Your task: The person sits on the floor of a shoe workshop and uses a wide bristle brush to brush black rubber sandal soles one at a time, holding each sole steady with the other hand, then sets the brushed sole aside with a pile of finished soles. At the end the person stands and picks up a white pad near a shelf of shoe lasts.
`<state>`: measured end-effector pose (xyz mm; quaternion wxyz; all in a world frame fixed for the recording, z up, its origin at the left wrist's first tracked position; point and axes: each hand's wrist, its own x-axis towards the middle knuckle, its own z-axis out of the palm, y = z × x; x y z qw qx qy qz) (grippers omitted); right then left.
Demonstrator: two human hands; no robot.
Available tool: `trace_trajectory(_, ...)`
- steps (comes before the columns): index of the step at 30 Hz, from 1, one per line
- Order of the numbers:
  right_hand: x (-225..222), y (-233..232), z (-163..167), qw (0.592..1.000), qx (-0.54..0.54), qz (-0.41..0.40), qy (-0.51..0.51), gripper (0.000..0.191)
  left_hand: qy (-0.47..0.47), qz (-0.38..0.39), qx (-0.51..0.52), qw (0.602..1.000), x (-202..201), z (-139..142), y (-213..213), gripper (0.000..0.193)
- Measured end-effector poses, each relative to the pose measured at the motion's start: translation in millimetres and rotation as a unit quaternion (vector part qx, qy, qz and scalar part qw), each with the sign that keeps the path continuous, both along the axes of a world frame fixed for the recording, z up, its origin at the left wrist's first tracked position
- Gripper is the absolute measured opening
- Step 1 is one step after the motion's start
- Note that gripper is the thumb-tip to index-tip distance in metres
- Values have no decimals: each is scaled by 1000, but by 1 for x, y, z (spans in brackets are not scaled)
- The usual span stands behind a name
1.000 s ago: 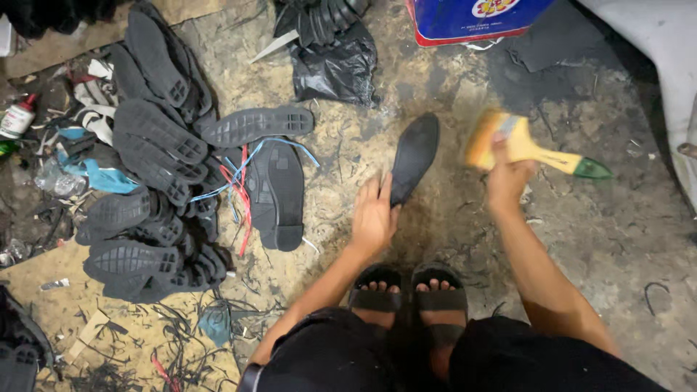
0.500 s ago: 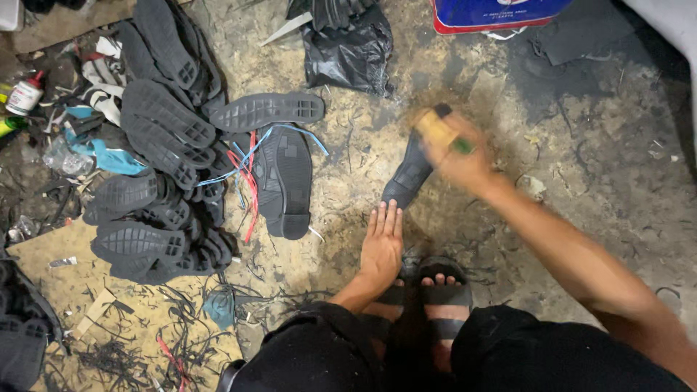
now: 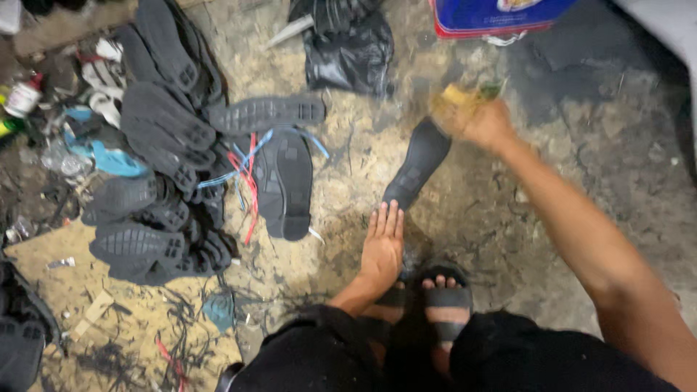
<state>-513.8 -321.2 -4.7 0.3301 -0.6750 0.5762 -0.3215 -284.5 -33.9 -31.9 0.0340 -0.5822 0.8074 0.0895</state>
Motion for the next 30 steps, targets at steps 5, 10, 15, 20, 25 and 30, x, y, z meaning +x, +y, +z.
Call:
trace_trajectory(5,44,55,36,998,-54,-23,5,35,83,65,18,994,10,8,3,73)
trace_trajectory(10,74,130,-4,938,-216,247,111,40,26,56,54,997,14,11,-3,75)
trace_trajectory(15,45,101,-45,989,95,10,113,38,-10,41,64,997,12,11,-5,76)
trace_trajectory(20,41,95,-50,980,-53,188,-22,33,10,46,56,997,12,11,-3,76)
trace_trajectory(25,30,60,-32,981,-116,50,147,28,1,44,38,998,12,9,-4,77)
trace_trajectory(30,17,13,-16,966,-185,6,180,25,37,45,11,998,11,4,-1,77)
